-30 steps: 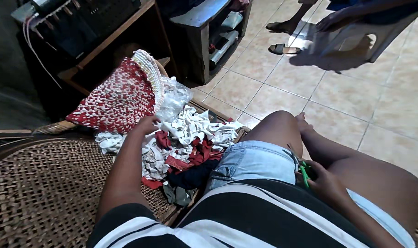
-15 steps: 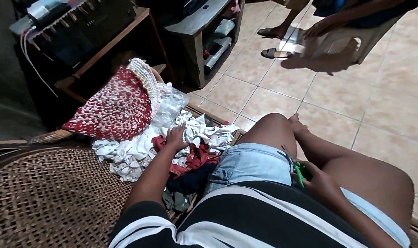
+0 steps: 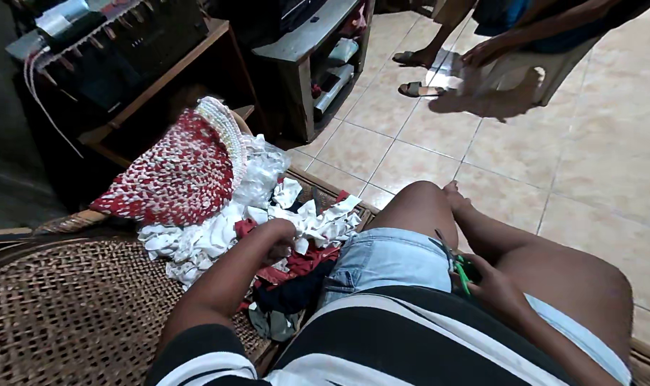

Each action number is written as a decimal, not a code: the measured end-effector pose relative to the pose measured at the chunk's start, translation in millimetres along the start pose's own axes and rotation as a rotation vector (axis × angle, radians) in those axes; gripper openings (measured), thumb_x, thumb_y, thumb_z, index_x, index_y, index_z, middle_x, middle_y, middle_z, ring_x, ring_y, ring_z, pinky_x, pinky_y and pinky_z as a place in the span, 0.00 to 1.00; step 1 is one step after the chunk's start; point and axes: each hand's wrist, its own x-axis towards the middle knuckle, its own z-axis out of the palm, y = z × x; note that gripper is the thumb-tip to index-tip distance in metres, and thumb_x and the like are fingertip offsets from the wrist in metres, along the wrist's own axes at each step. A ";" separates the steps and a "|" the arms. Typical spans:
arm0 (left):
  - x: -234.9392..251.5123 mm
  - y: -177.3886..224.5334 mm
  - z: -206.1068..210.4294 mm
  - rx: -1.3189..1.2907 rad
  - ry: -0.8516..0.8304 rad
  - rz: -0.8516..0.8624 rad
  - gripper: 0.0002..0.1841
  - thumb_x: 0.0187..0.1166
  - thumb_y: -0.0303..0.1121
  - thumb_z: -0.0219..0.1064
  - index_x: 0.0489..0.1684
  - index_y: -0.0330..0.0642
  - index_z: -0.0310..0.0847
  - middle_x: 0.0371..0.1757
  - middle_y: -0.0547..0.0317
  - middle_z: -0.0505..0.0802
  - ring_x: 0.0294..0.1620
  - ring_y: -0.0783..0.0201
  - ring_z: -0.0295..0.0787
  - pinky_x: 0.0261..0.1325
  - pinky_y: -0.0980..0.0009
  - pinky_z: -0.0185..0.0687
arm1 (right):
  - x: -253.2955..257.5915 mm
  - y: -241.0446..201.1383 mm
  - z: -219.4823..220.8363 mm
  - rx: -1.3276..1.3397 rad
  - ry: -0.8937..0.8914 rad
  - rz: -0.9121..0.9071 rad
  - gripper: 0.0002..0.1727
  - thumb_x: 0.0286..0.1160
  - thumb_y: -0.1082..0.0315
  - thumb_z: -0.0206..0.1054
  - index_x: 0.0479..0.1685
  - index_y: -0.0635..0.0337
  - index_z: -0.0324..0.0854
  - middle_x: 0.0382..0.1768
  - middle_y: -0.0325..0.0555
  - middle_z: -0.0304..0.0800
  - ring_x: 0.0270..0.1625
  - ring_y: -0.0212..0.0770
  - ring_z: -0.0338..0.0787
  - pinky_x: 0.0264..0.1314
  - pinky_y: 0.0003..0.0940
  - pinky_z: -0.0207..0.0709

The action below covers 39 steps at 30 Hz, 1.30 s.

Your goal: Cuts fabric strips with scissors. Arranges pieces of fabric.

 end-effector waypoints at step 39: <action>70.4 -109.6 -4.5 -0.345 0.875 -0.455 0.36 0.82 0.56 0.64 0.87 0.48 0.68 0.86 0.28 0.66 0.89 0.27 0.53 0.86 0.27 0.44 | -0.8 3.7 3.8 -0.001 0.012 0.029 0.31 0.69 0.69 0.77 0.76 0.62 0.76 0.52 0.70 0.89 0.52 0.70 0.90 0.55 0.73 0.78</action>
